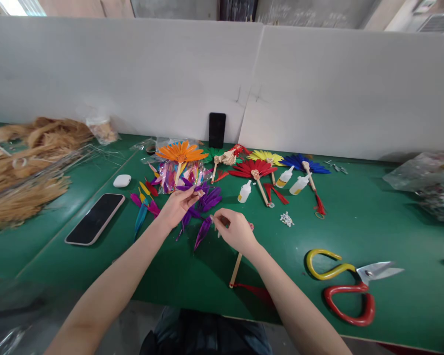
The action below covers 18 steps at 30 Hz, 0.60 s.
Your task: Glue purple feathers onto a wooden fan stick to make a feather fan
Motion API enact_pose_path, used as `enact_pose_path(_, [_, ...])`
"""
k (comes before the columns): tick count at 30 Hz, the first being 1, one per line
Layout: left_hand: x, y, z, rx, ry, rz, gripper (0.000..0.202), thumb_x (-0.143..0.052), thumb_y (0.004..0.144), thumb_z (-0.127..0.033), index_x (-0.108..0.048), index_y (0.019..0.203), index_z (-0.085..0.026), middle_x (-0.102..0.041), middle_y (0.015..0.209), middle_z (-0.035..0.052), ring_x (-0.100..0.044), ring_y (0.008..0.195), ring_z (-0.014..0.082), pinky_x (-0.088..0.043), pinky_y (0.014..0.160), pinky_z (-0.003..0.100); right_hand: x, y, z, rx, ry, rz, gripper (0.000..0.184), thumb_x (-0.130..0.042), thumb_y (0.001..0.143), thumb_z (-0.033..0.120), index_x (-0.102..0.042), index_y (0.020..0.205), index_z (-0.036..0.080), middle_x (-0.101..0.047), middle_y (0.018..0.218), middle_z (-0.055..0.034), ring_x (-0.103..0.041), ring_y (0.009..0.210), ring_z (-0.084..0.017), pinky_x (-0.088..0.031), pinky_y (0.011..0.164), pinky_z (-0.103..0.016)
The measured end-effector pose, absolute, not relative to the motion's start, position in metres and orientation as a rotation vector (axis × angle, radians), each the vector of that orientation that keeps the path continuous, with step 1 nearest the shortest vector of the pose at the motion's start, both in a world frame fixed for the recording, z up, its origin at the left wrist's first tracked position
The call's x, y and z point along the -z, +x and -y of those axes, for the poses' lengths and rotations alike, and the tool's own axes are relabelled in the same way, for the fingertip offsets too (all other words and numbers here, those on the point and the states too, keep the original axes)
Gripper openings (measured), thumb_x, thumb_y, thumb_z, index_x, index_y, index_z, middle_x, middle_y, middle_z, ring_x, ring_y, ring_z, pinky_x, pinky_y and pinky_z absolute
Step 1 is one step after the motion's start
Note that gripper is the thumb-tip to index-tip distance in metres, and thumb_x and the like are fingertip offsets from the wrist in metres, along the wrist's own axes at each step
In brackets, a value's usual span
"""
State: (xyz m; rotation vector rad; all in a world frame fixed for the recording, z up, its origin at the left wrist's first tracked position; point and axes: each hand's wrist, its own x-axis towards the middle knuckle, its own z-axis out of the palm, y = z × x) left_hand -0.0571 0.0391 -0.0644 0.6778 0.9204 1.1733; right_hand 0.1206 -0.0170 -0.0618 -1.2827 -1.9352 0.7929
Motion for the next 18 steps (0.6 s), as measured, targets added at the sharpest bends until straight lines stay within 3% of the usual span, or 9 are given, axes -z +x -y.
enact_pose_path(4, [0.060, -0.053, -0.034, -1.102, 0.700, -0.899, 0.007, -0.069, 0.071, -0.016, -0.071, 0.068, -0.010, -0.071, 0.071, 0.0062, -0.067, 0.074, 0.0129, -0.053, 0.071, 0.018, 0.069, 0.123, 0.013, -0.916, -1.332, 1.786, 0.018, -0.051, 0.085, 0.033, -0.060, 0.076, 0.021, -0.064, 0.063, 0.0013, -0.059, 0.048, -0.013, -0.042, 0.048, -0.022])
enact_pose_path(12, [0.066, -0.047, -0.030, -1.058, 0.717, -0.881, 0.009, -0.074, 0.067, -0.021, -0.071, 0.070, -0.012, -0.071, 0.072, 0.0054, -0.066, 0.077, 0.0145, -0.052, 0.076, 0.022, 0.072, 0.124, 0.009, -1.222, -1.288, 1.662, 0.015, -0.057, 0.080, 0.033, -0.062, 0.087, 0.020, -0.067, 0.083, -0.0011, -0.065, 0.050, -0.012, -0.046, 0.045, -0.020])
enact_pose_path(18, [0.066, -0.049, -0.030, -1.029, 0.752, -0.865, 0.013, -0.075, 0.065, -0.024, -0.071, 0.070, -0.012, -0.071, 0.072, 0.0054, -0.066, 0.078, 0.0158, -0.050, 0.079, 0.026, 0.067, 0.124, 0.011, -1.073, -1.264, 1.796, 0.013, -0.051, 0.084, 0.029, -0.059, 0.080, 0.020, -0.066, 0.076, -0.0004, -0.064, 0.052, -0.012, -0.047, 0.049, -0.021])
